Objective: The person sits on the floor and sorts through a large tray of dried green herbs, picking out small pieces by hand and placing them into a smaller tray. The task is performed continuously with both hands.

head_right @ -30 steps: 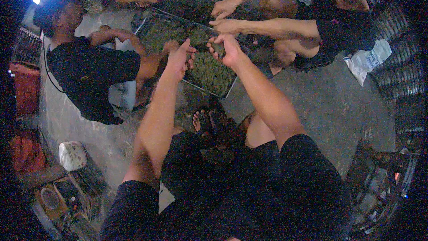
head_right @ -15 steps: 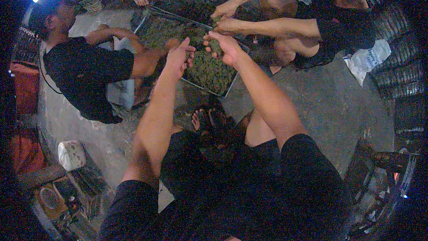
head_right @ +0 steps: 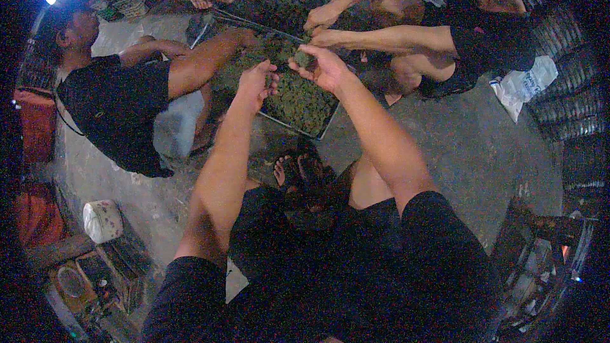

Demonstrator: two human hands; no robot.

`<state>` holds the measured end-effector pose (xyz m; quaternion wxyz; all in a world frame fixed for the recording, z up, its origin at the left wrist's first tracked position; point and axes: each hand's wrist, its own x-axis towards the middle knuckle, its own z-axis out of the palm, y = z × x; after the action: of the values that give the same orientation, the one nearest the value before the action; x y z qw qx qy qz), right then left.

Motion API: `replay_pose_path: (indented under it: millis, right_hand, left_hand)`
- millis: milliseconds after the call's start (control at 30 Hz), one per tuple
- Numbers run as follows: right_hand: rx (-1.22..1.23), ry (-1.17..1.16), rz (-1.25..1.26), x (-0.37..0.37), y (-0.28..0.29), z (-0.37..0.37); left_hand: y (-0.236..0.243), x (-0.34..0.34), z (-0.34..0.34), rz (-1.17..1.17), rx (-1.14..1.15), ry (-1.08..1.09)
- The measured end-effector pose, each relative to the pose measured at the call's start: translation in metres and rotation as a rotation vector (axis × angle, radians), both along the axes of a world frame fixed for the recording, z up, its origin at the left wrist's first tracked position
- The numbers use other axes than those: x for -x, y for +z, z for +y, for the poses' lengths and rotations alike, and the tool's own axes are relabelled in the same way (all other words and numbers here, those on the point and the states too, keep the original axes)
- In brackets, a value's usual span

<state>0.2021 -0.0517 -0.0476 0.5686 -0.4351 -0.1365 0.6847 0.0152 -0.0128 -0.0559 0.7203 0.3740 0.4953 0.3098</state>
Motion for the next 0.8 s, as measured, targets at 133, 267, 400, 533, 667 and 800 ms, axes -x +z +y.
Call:
replay_pose_path:
  millis: [133,267,400,533,667,800]
  right_hand:
    - [0.077,-0.102,0.161,-0.002,0.002,-0.003]
    - [0.036,-0.013,0.006,0.001,0.003,-0.007]
    - [0.068,-0.013,-0.151,0.002,0.005,-0.005]
    - [0.142,-0.076,-0.245,0.014,0.016,-0.006]
    - [0.038,-0.001,-0.068,0.003,0.005,-0.004]
    - [-0.031,0.065,-0.097,-0.005,-0.005,-0.006]
  left_hand:
    - [0.002,0.001,0.001,0.008,0.029,-0.038]
    - [0.000,0.000,0.003,-0.017,0.056,-0.079]
    - [0.000,-0.001,0.002,-0.048,0.069,-0.039]
    - [-0.003,0.003,0.001,-0.068,0.067,-0.012]
    - [-0.002,0.002,0.001,-0.051,0.037,-0.056]
    - [-0.001,0.000,0.002,-0.044,0.037,-0.075]
